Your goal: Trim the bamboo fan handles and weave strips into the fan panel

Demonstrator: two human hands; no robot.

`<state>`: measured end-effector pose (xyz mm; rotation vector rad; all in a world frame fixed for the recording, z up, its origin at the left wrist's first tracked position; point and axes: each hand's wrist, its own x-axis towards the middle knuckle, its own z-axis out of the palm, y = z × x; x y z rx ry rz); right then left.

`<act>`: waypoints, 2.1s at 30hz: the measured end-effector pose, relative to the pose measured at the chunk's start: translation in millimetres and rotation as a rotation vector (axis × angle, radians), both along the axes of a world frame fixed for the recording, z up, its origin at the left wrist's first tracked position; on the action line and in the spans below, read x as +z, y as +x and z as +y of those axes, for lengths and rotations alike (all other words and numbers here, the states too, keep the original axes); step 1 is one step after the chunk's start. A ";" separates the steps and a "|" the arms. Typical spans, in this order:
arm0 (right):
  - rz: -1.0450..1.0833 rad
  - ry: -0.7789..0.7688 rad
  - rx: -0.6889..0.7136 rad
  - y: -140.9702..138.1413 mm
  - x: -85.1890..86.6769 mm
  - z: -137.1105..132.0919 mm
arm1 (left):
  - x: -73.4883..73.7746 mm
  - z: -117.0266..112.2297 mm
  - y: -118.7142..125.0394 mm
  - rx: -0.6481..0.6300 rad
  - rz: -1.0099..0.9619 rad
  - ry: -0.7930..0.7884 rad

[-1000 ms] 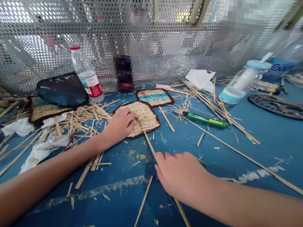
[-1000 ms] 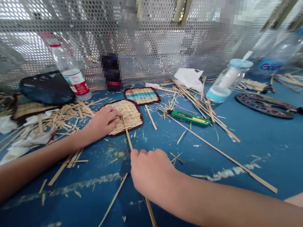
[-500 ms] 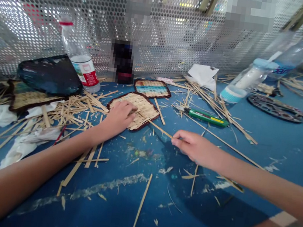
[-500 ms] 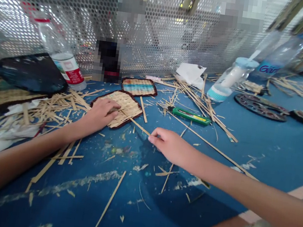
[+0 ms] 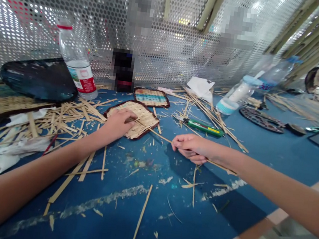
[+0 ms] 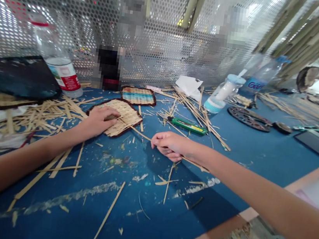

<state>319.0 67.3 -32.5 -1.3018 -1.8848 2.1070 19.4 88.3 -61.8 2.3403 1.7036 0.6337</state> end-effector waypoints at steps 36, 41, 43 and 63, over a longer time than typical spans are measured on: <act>-0.546 1.072 0.085 -17.0 15.9 2.1 | -14.8 1.8 0.8 0.065 0.126 0.066; -0.457 0.774 0.091 -29.8 34.1 8.3 | -16.9 3.9 1.6 0.078 0.131 0.063; -0.393 0.676 0.057 -30.5 40.3 11.4 | -16.7 4.1 2.3 0.084 0.135 0.059; -0.617 1.200 0.186 -26.5 22.0 1.7 | -11.2 -9.8 9.9 0.141 0.182 0.055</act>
